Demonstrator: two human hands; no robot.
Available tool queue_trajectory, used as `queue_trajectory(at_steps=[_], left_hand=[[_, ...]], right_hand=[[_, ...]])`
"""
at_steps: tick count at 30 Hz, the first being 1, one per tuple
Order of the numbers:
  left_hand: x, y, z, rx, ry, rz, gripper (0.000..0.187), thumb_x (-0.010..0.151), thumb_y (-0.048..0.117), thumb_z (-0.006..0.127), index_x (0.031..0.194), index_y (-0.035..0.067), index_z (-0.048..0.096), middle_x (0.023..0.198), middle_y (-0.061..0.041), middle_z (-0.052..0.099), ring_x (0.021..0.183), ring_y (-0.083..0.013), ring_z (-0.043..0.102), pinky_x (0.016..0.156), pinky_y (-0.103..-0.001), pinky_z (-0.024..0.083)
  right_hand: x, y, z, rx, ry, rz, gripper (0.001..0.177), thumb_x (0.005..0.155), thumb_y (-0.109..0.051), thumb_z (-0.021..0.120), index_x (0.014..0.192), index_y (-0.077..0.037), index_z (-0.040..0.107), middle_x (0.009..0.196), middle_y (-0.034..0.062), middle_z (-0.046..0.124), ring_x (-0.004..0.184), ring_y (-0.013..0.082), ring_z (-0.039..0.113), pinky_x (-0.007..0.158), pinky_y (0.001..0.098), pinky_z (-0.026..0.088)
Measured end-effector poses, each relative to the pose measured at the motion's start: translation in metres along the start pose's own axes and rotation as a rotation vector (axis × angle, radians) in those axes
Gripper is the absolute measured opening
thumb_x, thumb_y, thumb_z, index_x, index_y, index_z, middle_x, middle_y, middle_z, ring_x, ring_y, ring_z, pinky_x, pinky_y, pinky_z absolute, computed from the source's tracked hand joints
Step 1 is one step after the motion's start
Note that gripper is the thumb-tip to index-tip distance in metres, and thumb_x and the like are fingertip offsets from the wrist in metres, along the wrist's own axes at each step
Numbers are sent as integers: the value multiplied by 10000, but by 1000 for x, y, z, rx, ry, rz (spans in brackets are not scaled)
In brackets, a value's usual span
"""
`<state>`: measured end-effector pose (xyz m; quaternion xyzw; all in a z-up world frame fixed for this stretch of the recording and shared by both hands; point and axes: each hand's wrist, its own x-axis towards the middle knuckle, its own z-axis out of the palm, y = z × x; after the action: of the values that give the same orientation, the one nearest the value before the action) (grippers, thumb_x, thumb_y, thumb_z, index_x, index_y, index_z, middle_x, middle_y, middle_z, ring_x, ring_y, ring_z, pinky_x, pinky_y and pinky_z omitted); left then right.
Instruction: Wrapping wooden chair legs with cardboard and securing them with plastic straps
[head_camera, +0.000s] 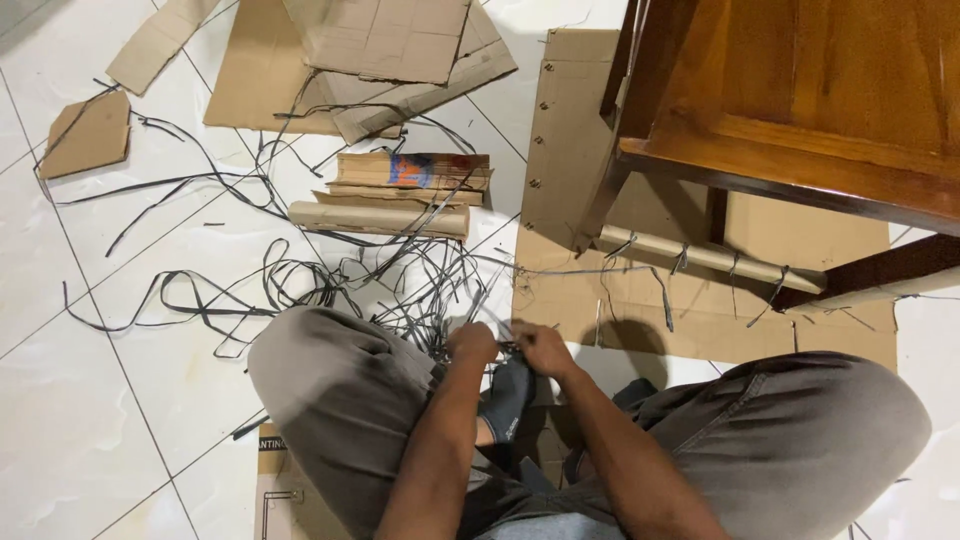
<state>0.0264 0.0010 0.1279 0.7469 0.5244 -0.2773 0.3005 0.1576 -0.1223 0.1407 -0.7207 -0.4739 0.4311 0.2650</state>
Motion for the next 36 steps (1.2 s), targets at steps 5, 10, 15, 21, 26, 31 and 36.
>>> queue_trajectory(at_steps=[5, 10, 15, 21, 26, 31, 36], left_hand=[[2, 33, -30, -26, 175, -27, 327, 930, 168, 534, 1130, 72, 773, 1221, -140, 744, 1214, -345, 681, 979, -480, 546], [-35, 50, -56, -443, 255, 91, 359, 956, 145, 490, 1246, 119, 699, 1286, -169, 679, 1207, -396, 658, 989, -528, 548], [-31, 59, -35, -863, 248, 203, 366, 1005, 162, 482, 1316, 169, 674, 1266, -120, 694, 1199, -378, 657, 990, -500, 549], [-38, 66, -32, -1104, 215, 295, 489, 985, 299, 657, 1375, 7, 616, 1347, -308, 619, 1293, -460, 572, 1068, -567, 485], [-50, 67, -52, -1421, 818, 133, 157, 821, 176, 640, 712, 165, 751, 661, -92, 702, 653, -194, 650, 528, -289, 544], [-31, 46, -85, -1910, 692, -32, 143, 1009, 185, 523, 1051, 134, 649, 727, -7, 564, 585, -97, 595, 551, -220, 612], [-24, 33, -92, -1786, 1055, -169, 172, 932, 318, 658, 967, 192, 770, 657, -20, 544, 689, -134, 533, 628, -279, 484]], right_hand=[[13, 1, -15, 912, 457, 229, 103, 850, -94, 762, 948, -67, 748, 790, 77, 696, 702, 175, 624, 670, 291, 523], [14, -9, -37, 1177, 454, 202, 248, 866, -67, 763, 1100, -46, 684, 923, 97, 756, 784, 162, 715, 699, 239, 580], [10, -14, -38, 1319, 471, 168, 328, 881, -21, 758, 1188, -20, 641, 989, 61, 718, 891, 189, 759, 762, 267, 646], [2, -9, -38, 1120, 418, 270, 263, 882, -89, 733, 1141, -87, 689, 957, 3, 749, 694, 96, 717, 540, 177, 597], [-12, -11, -43, 916, 369, 306, 230, 891, -324, 810, 908, -112, 724, 660, -4, 612, 433, 19, 427, 369, 156, 322], [-9, 7, -42, 789, 454, 387, 263, 873, -365, 812, 813, -127, 718, 545, -36, 460, 395, 61, 365, 350, 199, 262], [15, 59, -35, 504, 563, 571, 376, 808, -554, 792, 926, -198, 816, 864, 120, 715, 774, 248, 642, 665, 337, 496]])
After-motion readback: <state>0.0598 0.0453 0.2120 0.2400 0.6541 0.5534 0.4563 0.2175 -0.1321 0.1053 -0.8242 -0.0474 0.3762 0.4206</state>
